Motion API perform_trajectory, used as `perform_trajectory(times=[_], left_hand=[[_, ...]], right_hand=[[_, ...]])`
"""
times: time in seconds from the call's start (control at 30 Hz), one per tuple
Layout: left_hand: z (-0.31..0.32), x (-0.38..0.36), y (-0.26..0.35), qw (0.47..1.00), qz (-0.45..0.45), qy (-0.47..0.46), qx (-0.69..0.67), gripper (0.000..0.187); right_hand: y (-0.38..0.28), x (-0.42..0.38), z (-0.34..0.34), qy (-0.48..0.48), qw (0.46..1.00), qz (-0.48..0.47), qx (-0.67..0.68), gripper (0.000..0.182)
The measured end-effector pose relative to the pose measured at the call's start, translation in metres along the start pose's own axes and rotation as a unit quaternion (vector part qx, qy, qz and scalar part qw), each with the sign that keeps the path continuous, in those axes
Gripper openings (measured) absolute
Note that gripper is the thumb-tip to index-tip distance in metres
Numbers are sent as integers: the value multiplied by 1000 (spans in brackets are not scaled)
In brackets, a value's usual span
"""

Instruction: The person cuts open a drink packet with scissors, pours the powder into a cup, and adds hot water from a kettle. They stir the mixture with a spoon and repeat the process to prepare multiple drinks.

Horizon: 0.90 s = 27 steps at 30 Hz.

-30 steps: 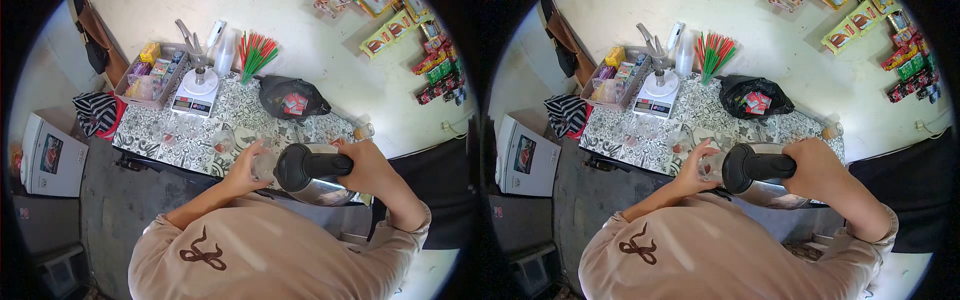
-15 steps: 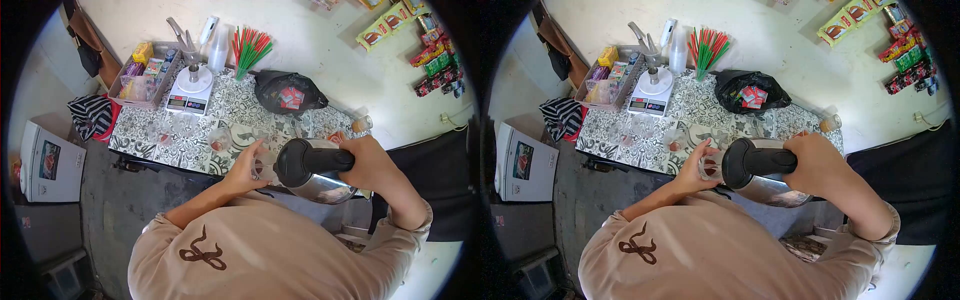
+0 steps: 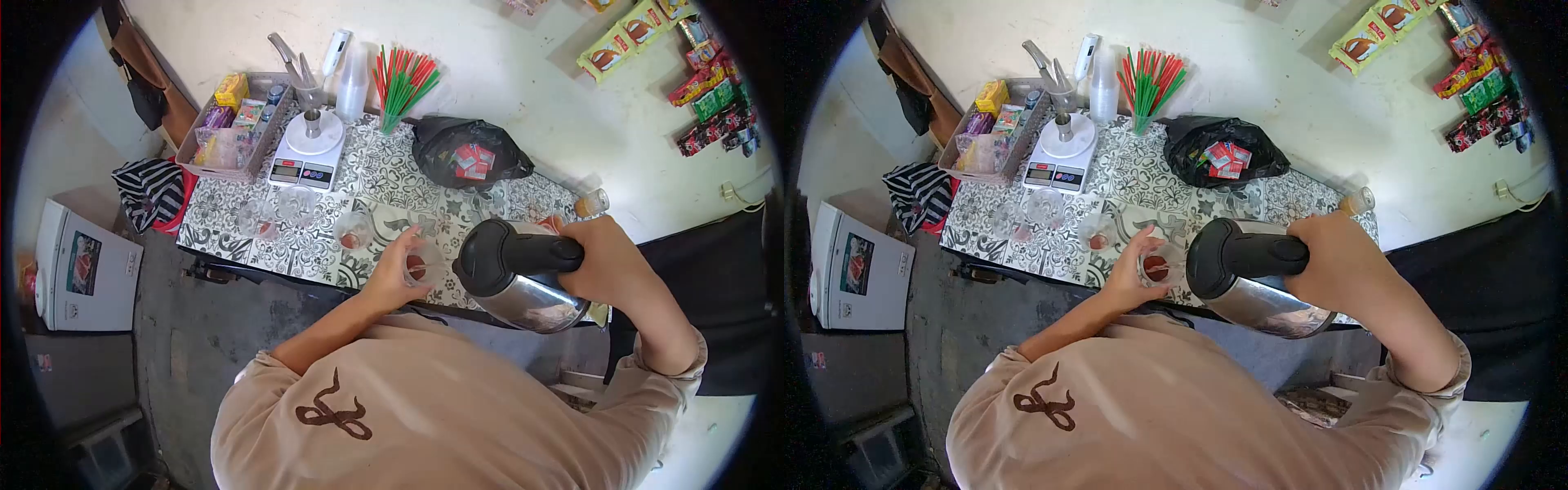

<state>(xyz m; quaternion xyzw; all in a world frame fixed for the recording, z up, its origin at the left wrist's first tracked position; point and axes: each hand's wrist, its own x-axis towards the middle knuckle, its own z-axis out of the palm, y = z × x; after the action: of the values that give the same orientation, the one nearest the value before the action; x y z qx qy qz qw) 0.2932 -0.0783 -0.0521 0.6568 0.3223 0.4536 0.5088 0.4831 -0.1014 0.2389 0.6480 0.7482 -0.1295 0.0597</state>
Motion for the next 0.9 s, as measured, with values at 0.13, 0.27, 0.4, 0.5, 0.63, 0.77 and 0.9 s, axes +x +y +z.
perform_trajectory(times=[0.13, 0.27, 0.4, 0.5, 0.63, 0.77, 0.9], left_hand=[[3, 3, -11, 1000, 0, 10, 8, 97], [7, 8, -24, 999, 22, 27, 29, 95], [10, 13, -23, 999, 15, 38, 29, 92], [10, 18, -29, 997, 42, 46, 52, 90], [17, 23, -49, 997, 45, 53, 20, 88], [25, 29, -62, 997, -1, 80, -2, 87], [29, 36, -81, 988, 43, 129, 71, 85]], right_hand=[[3, 0, -3, -3, 1000, 6, -7, 15], [9, 0, -3, 10, 1000, 0, -3, 16], [15, 3, -3, 13, 1000, 10, 8, 17], [26, 7, 3, 34, 999, -8, -1, 23], [38, 12, 8, 52, 998, -30, 11, 20], [41, 15, 12, 79, 996, -16, 26, 19], [51, 21, 21, 82, 995, 8, 63, 22]])
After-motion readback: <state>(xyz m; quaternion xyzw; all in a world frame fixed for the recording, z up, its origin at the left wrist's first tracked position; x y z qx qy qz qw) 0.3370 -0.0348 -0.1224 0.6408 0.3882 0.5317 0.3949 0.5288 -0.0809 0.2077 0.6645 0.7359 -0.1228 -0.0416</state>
